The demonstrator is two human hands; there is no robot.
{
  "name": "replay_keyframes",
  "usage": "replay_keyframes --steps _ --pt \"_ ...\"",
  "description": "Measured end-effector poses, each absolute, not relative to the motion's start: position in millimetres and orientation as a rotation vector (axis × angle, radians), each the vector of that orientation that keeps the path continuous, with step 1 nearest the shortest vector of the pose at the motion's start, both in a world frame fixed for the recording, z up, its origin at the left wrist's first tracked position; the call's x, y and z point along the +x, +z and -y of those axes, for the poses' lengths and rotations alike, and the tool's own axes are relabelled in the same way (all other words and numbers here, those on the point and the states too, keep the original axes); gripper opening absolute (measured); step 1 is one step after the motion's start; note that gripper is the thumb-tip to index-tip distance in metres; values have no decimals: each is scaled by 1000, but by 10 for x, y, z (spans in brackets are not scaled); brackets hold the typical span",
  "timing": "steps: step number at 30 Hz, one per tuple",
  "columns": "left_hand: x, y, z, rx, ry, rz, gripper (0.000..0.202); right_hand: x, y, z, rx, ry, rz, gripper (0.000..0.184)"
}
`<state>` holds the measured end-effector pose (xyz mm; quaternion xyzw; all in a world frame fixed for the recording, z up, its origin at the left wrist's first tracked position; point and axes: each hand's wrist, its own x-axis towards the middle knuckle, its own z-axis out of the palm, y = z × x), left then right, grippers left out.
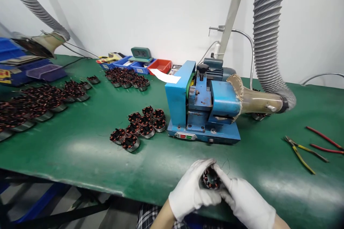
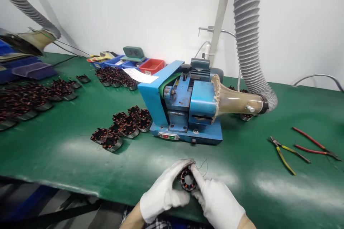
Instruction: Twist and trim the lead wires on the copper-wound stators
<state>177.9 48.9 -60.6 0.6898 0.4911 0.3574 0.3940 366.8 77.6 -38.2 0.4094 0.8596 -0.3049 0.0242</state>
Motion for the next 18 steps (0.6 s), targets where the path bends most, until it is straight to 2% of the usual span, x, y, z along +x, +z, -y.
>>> replay_keyframes --steps 2,7,10,14,18 --pt "1818 -575 -510 1751 850 -1366 75 3666 -366 -818 1246 -1042 -2598 65" --pt "1911 -382 -502 1952 596 -1553 89 3716 -352 -868 1308 -1609 -2346 72" --pt "1957 -284 -535 2105 638 -1420 87 3734 -405 -846 1353 -1703 -2418 60" --pt "2011 -255 -586 2117 526 -1338 48 3706 -463 -747 1540 -1590 -2532 36" --pt "2051 -269 -562 2140 465 -1456 22 3644 -468 -652 1799 -1524 -2550 26"
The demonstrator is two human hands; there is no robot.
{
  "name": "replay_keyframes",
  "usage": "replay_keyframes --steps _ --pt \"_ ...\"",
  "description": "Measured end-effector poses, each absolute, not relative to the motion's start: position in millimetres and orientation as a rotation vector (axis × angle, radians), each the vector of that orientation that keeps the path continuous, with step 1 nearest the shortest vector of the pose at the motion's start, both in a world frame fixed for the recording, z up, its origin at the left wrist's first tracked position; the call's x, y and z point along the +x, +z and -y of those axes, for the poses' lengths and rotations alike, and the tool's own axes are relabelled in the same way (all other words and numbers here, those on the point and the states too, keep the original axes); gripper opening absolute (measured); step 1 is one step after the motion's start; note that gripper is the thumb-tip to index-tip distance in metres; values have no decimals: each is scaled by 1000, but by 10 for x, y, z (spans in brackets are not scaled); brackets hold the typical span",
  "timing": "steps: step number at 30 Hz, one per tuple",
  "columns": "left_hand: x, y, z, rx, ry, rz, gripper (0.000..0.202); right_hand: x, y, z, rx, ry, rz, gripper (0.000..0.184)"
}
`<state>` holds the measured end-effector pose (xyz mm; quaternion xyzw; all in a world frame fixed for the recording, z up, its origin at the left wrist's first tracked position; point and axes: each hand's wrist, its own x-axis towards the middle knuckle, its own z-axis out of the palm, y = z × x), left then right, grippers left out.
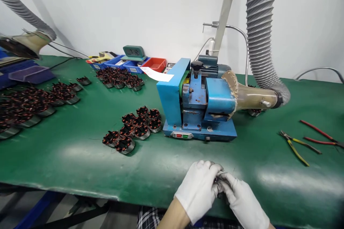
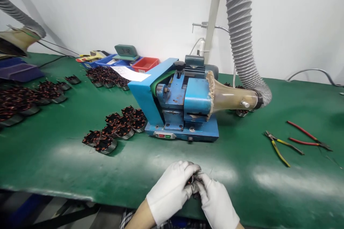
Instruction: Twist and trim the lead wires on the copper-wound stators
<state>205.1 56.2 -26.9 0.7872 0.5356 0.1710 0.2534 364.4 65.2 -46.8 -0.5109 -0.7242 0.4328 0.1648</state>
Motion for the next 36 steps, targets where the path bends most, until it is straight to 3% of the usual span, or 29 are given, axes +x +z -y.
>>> replay_keyframes --steps 3,8,16,21,27,30,36 --pt "2079 -248 -541 2168 375 -1522 9 3616 -450 -654 -1487 1350 1821 28" --pt "2105 -295 -523 2185 372 -1548 12 3614 -439 -729 -1490 1712 1383 39" --pt "2171 -475 -457 2199 632 -1578 21 3712 -431 -831 -1468 1725 1230 40" --pt "2187 -480 -465 2173 636 -1589 20 3929 -423 -851 -1508 1368 1142 30" --pt "2188 -486 -450 2180 681 -1581 21 3777 -531 -659 -1390 663 1943 10" --pt "2187 -474 -450 2177 665 -1581 21 3788 -579 -681 -1398 398 1961 15" --pt "2185 -481 -475 2186 635 -1579 19 4006 -389 -760 -1371 195 1892 4"
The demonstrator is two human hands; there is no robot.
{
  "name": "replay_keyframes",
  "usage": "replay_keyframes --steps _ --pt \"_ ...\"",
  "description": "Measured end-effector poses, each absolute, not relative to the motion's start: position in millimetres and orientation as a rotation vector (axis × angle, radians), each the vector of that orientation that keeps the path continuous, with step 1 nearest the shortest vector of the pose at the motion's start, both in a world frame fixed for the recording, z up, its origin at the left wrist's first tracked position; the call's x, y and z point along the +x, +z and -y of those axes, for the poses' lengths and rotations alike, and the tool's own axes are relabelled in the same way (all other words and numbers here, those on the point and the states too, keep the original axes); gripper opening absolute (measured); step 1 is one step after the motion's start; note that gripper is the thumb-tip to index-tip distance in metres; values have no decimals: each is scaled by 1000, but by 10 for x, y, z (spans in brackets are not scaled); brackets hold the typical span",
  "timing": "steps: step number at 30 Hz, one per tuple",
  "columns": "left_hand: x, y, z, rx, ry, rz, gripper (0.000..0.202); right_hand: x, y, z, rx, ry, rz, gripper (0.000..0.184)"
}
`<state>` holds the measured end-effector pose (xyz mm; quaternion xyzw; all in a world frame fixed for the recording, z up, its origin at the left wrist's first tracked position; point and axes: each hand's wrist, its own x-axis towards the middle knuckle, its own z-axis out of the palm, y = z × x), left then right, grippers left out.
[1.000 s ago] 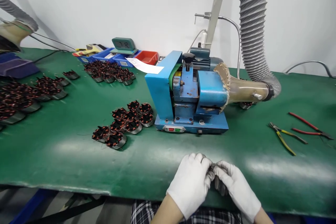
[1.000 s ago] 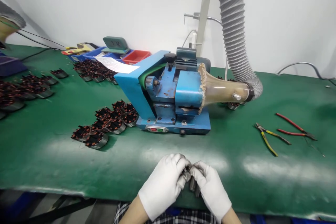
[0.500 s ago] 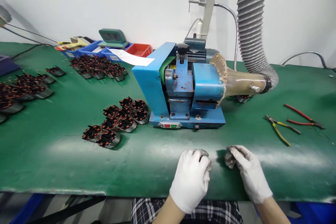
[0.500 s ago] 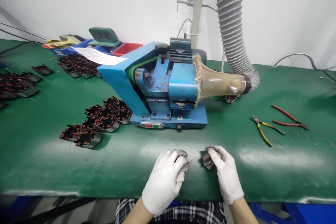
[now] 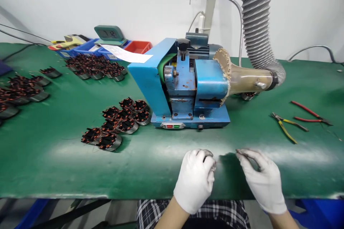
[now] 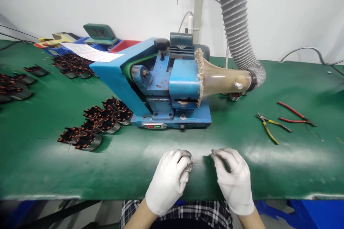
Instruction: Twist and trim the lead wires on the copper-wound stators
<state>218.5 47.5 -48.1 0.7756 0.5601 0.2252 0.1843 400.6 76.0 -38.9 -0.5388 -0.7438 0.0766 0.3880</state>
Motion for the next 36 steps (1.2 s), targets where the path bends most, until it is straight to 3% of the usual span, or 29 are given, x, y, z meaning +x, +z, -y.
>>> replay_keyframes --steps 4,13,16,18,21,22,26,30,36 --pt "2184 -462 -473 2190 619 -1584 19 3906 -352 -708 -1095 419 2232 17" --pt "2152 -397 -505 2202 551 -1521 25 3815 -456 -839 -886 338 2592 23" --pt "2123 -413 -480 2082 723 -1511 24 3813 -438 -850 -912 369 2561 23" --pt "2067 -433 -461 1932 876 -1479 35 3798 -456 -837 -952 393 2517 21" --pt "1939 -499 -467 1865 881 -1518 73 3760 -514 -806 -1015 422 2452 19" --pt "1897 -531 -480 1912 853 -1543 78 3747 -535 -795 -1038 424 2431 20" --pt "1816 -650 -517 2095 912 -1516 69 3732 -564 -746 -1049 320 2395 29" --pt "1893 -651 -394 1758 957 -1494 73 3763 -402 -672 -924 98 2395 36" --pt "2021 -549 -222 1131 960 -1169 73 3730 -171 -597 -973 526 2150 25"
